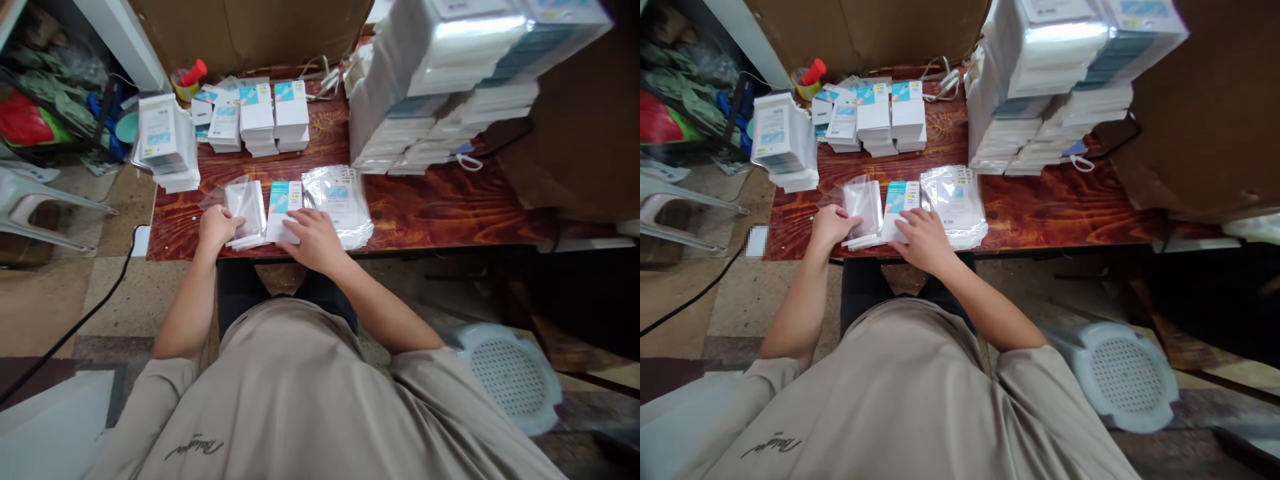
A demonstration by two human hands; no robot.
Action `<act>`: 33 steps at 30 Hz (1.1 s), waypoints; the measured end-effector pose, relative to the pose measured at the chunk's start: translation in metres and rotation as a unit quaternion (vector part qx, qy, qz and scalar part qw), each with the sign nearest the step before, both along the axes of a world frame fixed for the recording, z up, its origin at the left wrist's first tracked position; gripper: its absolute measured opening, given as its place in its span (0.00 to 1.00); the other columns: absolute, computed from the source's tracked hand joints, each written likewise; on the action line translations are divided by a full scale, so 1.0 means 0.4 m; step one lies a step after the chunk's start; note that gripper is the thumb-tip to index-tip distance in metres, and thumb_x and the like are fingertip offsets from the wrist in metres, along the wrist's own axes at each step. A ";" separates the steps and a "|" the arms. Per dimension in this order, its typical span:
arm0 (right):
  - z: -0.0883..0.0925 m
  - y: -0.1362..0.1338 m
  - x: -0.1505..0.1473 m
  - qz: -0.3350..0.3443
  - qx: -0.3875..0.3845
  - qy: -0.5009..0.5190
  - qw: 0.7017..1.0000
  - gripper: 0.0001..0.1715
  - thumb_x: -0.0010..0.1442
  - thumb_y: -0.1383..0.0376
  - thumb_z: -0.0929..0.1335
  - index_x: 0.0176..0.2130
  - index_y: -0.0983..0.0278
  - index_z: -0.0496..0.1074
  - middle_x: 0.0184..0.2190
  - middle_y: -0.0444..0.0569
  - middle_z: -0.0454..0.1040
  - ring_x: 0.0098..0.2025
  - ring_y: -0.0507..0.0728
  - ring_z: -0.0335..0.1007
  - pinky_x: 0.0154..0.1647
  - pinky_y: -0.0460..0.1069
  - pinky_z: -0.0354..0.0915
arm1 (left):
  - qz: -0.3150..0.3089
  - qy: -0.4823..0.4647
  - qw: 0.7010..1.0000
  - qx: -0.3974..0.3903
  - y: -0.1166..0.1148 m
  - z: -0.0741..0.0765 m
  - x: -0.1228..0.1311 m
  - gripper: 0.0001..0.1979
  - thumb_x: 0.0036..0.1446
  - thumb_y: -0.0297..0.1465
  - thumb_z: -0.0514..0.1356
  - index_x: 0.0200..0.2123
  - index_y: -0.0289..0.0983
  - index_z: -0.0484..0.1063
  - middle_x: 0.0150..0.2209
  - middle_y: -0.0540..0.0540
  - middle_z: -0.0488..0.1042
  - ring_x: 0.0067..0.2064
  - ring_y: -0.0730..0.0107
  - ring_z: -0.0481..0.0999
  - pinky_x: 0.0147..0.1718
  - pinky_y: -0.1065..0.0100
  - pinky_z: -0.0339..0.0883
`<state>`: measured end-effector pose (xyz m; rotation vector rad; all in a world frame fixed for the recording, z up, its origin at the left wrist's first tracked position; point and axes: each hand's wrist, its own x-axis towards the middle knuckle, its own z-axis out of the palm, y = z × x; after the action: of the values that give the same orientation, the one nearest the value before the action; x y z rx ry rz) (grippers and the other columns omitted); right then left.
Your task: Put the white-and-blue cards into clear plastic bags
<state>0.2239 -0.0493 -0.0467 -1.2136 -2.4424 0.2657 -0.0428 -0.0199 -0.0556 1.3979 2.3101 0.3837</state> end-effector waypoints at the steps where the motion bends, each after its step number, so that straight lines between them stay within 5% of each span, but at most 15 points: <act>1: 0.011 -0.001 -0.030 0.032 -0.015 -0.051 0.998 0.22 0.67 0.56 0.72 0.53 0.68 0.77 0.59 0.62 0.76 0.60 0.70 0.69 0.60 0.62 0.64 | -0.009 0.004 1.000 0.001 0.000 0.002 0.000 0.15 0.51 0.41 0.72 0.31 0.40 0.71 0.38 0.42 0.79 0.42 0.55 0.79 0.46 0.58 0.69; 4: 0.036 0.009 -0.074 0.073 -0.057 -0.161 0.983 0.16 0.68 0.61 0.71 0.48 0.72 0.77 0.53 0.64 0.77 0.55 0.69 0.71 0.53 0.58 0.66 | -0.029 0.045 0.998 0.044 -0.010 0.011 0.003 0.13 0.53 0.38 0.71 0.36 0.38 0.73 0.47 0.37 0.78 0.50 0.52 0.78 0.53 0.57 0.68; 7: 0.050 0.021 -0.065 0.106 -0.081 -0.196 0.971 0.14 0.72 0.64 0.66 0.47 0.72 0.77 0.51 0.63 0.77 0.55 0.67 0.72 0.49 0.55 0.67 | 0.001 0.084 0.994 0.064 -0.019 0.020 0.000 0.30 0.47 0.41 0.75 0.50 0.34 0.72 0.56 0.28 0.74 0.59 0.44 0.74 0.58 0.53 0.66; 9: 0.058 0.024 -0.052 0.131 -0.082 -0.205 0.967 0.15 0.73 0.66 0.63 0.48 0.72 0.76 0.51 0.63 0.77 0.56 0.66 0.72 0.48 0.54 0.66 | 0.015 0.068 0.997 0.036 -0.015 0.021 -0.011 0.34 0.45 0.43 0.75 0.52 0.33 0.71 0.54 0.28 0.76 0.57 0.42 0.76 0.55 0.52 0.68; 16: 0.064 0.002 -0.054 0.124 -0.066 -0.245 0.959 0.19 0.71 0.73 0.58 0.51 0.75 0.74 0.49 0.66 0.78 0.52 0.67 0.74 0.43 0.55 0.66 | 0.001 -0.001 1.000 0.013 0.015 0.017 -0.054 0.14 0.47 0.37 0.73 0.33 0.39 0.73 0.40 0.40 0.81 0.42 0.54 0.80 0.44 0.60 0.68; 22: 0.057 -0.007 -0.050 0.138 -0.077 -0.229 0.960 0.19 0.74 0.69 0.59 0.46 0.72 0.77 0.46 0.64 0.80 0.52 0.65 0.75 0.42 0.53 0.64 | 0.040 -0.034 0.994 0.098 -0.008 0.021 -0.056 0.15 0.45 0.38 0.73 0.33 0.37 0.76 0.35 0.45 0.81 0.36 0.62 0.77 0.39 0.64 0.67; 26: 0.059 -0.013 -0.041 0.145 -0.064 -0.219 0.963 0.19 0.75 0.68 0.59 0.46 0.72 0.77 0.47 0.63 0.79 0.53 0.65 0.74 0.42 0.52 0.62 | 0.007 -0.078 0.989 0.125 -0.017 0.025 -0.055 0.11 0.54 0.38 0.68 0.34 0.36 0.81 0.33 0.41 0.82 0.36 0.57 0.80 0.40 0.62 0.68; 29: 0.056 -0.016 -0.041 0.143 -0.066 -0.214 0.964 0.18 0.74 0.71 0.59 0.46 0.73 0.76 0.46 0.62 0.80 0.51 0.64 0.75 0.42 0.52 0.62 | -0.032 -0.025 0.994 0.102 -0.023 0.044 -0.045 0.12 0.63 0.38 0.61 0.35 0.36 0.81 0.36 0.36 0.83 0.42 0.48 0.82 0.45 0.57 0.69; 33: 0.040 -0.013 -0.027 0.096 -0.066 -0.148 0.982 0.17 0.72 0.70 0.60 0.45 0.69 0.77 0.45 0.58 0.81 0.45 0.61 0.78 0.41 0.52 0.65 | -0.009 0.028 0.992 0.124 -0.035 0.074 -0.029 0.11 0.67 0.34 0.58 0.41 0.35 0.79 0.43 0.29 0.82 0.51 0.39 0.81 0.54 0.47 0.67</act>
<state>0.2133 -0.0543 -0.0309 -1.1407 -2.8473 0.3270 -0.0542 -0.0338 -0.0261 1.5609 2.3571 0.6524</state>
